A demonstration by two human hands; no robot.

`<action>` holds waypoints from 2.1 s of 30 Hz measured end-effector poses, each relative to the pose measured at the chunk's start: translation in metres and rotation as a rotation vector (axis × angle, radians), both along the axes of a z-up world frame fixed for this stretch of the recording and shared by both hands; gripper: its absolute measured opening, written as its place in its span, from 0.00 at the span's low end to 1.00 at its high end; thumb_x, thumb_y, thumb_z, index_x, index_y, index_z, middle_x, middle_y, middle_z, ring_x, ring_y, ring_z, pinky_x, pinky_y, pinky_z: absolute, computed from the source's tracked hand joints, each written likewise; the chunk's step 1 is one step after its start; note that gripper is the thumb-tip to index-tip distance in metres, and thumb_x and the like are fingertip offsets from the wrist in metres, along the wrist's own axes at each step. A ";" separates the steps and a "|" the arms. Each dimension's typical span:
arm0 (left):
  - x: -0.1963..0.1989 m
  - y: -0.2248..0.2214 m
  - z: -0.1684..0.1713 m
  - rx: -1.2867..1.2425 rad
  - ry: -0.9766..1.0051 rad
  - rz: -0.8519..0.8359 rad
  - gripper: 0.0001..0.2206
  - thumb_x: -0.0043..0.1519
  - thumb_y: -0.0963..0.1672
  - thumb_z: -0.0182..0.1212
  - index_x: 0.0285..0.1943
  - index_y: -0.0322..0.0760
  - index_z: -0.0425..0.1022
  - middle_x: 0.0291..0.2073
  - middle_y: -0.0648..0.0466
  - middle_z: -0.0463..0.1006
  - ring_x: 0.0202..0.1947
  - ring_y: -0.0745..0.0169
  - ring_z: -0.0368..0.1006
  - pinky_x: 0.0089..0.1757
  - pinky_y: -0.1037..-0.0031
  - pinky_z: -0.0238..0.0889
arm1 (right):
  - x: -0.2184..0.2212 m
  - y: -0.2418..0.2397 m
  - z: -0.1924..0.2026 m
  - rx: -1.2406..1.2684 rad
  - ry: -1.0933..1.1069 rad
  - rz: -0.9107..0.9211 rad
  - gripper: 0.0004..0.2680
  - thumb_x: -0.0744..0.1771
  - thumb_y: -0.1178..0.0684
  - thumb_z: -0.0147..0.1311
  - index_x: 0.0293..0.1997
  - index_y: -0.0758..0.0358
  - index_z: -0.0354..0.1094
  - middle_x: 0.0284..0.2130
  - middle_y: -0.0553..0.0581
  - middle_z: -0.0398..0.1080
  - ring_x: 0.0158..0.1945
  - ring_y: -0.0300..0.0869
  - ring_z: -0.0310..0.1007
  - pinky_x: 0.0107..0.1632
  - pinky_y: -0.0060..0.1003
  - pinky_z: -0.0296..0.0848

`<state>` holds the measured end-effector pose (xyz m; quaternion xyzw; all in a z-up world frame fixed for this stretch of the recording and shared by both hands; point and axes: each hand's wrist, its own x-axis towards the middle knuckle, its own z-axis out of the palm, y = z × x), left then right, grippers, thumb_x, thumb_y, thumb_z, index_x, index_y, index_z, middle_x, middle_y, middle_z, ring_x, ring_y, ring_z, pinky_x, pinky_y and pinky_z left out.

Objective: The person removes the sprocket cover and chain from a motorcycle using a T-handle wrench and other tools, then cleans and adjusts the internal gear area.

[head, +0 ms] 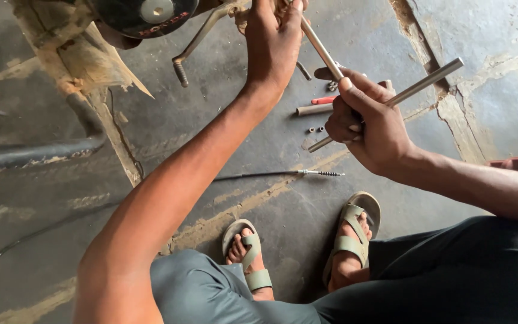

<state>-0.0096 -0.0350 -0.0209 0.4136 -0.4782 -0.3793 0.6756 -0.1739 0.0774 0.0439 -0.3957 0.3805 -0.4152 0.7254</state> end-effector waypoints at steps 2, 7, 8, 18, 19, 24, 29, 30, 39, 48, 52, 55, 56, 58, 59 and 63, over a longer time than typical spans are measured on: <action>0.002 0.002 -0.001 -0.015 0.007 -0.022 0.04 0.69 0.40 0.56 0.47 0.31 0.69 0.36 0.55 0.79 0.33 0.67 0.77 0.35 0.73 0.73 | 0.003 0.001 0.001 0.017 -0.020 0.006 0.11 0.75 0.51 0.41 0.60 0.68 0.64 0.18 0.46 0.48 0.19 0.33 0.44 0.27 0.32 0.50; 0.002 0.001 -0.002 0.077 0.003 -0.030 0.08 0.69 0.41 0.56 0.54 0.31 0.66 0.34 0.54 0.77 0.32 0.69 0.75 0.34 0.74 0.73 | 0.001 -0.001 0.003 0.160 -0.200 0.022 0.13 0.73 0.49 0.44 0.60 0.66 0.68 0.16 0.45 0.48 0.18 0.34 0.45 0.27 0.32 0.51; 0.001 0.002 -0.001 0.056 0.025 -0.025 0.11 0.69 0.40 0.57 0.57 0.30 0.65 0.36 0.54 0.77 0.34 0.68 0.74 0.35 0.74 0.73 | -0.001 -0.001 0.004 0.191 -0.215 0.012 0.13 0.73 0.49 0.45 0.59 0.66 0.68 0.16 0.45 0.48 0.17 0.34 0.45 0.26 0.32 0.51; -0.004 0.029 0.025 0.045 -0.483 0.244 0.31 0.64 0.44 0.65 0.72 0.24 0.56 0.63 0.32 0.63 0.61 0.37 0.62 0.57 0.53 0.58 | 0.001 -0.007 0.003 0.271 -0.266 -0.047 0.07 0.70 0.49 0.51 0.42 0.60 0.66 0.16 0.46 0.50 0.16 0.35 0.45 0.22 0.33 0.47; -0.010 0.033 0.032 -0.034 -0.681 0.350 0.33 0.63 0.44 0.68 0.73 0.22 0.55 0.68 0.27 0.56 0.66 0.29 0.55 0.62 0.47 0.51 | -0.001 -0.008 0.000 0.267 -0.268 -0.049 0.08 0.69 0.49 0.51 0.44 0.62 0.68 0.16 0.45 0.50 0.16 0.35 0.45 0.23 0.33 0.48; -0.046 0.081 0.082 -0.167 -0.772 -0.104 0.33 0.61 0.46 0.65 0.73 0.28 0.56 0.72 0.27 0.57 0.70 0.25 0.59 0.64 0.51 0.55 | -0.007 -0.010 -0.026 0.284 -0.288 -0.017 0.09 0.70 0.48 0.51 0.47 0.63 0.69 0.17 0.45 0.53 0.19 0.34 0.49 0.25 0.33 0.52; -0.073 0.086 0.124 0.023 -1.124 -0.650 0.40 0.59 0.51 0.70 0.70 0.19 0.53 0.55 0.26 0.70 0.56 0.33 0.72 0.56 0.54 0.64 | -0.006 -0.001 -0.044 0.080 -0.099 0.022 0.10 0.70 0.48 0.53 0.47 0.64 0.68 0.21 0.45 0.55 0.22 0.32 0.51 0.27 0.33 0.53; -0.077 0.082 0.128 0.076 -1.076 -0.665 0.35 0.60 0.51 0.68 0.66 0.21 0.56 0.52 0.26 0.72 0.53 0.35 0.74 0.53 0.56 0.67 | -0.007 0.002 -0.045 0.037 -0.056 0.015 0.10 0.70 0.47 0.53 0.47 0.64 0.68 0.21 0.44 0.55 0.23 0.32 0.51 0.27 0.32 0.54; -0.089 0.095 0.106 0.055 -0.334 -0.455 0.21 0.64 0.53 0.60 0.27 0.32 0.71 0.15 0.51 0.74 0.17 0.62 0.71 0.25 0.67 0.64 | 0.006 -0.016 -0.040 -0.086 0.076 0.044 0.10 0.70 0.46 0.55 0.44 0.63 0.65 0.25 0.43 0.55 0.27 0.30 0.52 0.28 0.32 0.54; -0.088 0.096 0.113 0.143 -0.319 -0.442 0.23 0.67 0.52 0.58 0.23 0.31 0.69 0.12 0.50 0.70 0.14 0.64 0.64 0.22 0.66 0.57 | 0.002 -0.013 -0.023 -0.081 0.160 0.130 0.13 0.69 0.42 0.54 0.47 0.62 0.63 0.27 0.45 0.57 0.28 0.30 0.54 0.28 0.33 0.57; -0.088 0.096 0.110 0.115 -0.271 -0.468 0.21 0.66 0.52 0.57 0.26 0.34 0.69 0.13 0.52 0.71 0.15 0.66 0.65 0.22 0.67 0.58 | -0.008 -0.013 -0.043 -0.024 0.152 0.135 0.17 0.68 0.45 0.56 0.60 0.62 0.60 0.29 0.45 0.59 0.31 0.31 0.58 0.31 0.35 0.62; -0.087 0.093 0.112 0.121 -0.337 -0.511 0.22 0.63 0.51 0.63 0.21 0.33 0.67 0.12 0.54 0.68 0.14 0.67 0.63 0.21 0.66 0.59 | -0.013 -0.016 -0.059 -0.036 0.160 0.115 0.23 0.67 0.47 0.56 0.69 0.60 0.55 0.32 0.46 0.63 0.33 0.33 0.61 0.33 0.36 0.66; -0.087 0.093 0.111 0.094 -0.341 -0.516 0.21 0.61 0.50 0.65 0.21 0.33 0.65 0.12 0.54 0.66 0.14 0.68 0.62 0.20 0.67 0.58 | -0.015 -0.016 -0.063 -0.054 0.160 0.110 0.24 0.67 0.47 0.56 0.71 0.60 0.53 0.34 0.47 0.65 0.34 0.34 0.62 0.34 0.36 0.67; -0.086 0.092 0.106 0.043 -0.349 -0.522 0.21 0.57 0.48 0.70 0.21 0.34 0.62 0.12 0.56 0.63 0.15 0.69 0.58 0.19 0.69 0.56 | -0.017 -0.017 -0.063 0.004 0.152 0.076 0.22 0.66 0.48 0.54 0.68 0.57 0.55 0.34 0.46 0.68 0.34 0.34 0.64 0.36 0.38 0.68; -0.085 0.093 0.102 0.009 -0.317 -0.517 0.20 0.60 0.47 0.68 0.22 0.35 0.61 0.13 0.57 0.62 0.15 0.70 0.57 0.20 0.70 0.55 | -0.017 -0.019 -0.059 0.032 0.147 0.063 0.21 0.66 0.48 0.53 0.66 0.56 0.56 0.34 0.46 0.69 0.33 0.34 0.65 0.37 0.39 0.69; -0.054 0.117 0.078 -0.192 -0.197 -0.537 0.23 0.66 0.43 0.66 0.22 0.36 0.57 0.13 0.58 0.57 0.16 0.71 0.52 0.23 0.74 0.48 | -0.033 -0.042 -0.017 -0.650 0.849 0.224 0.13 0.63 0.48 0.58 0.49 0.56 0.63 0.23 0.53 0.71 0.23 0.43 0.70 0.31 0.45 0.65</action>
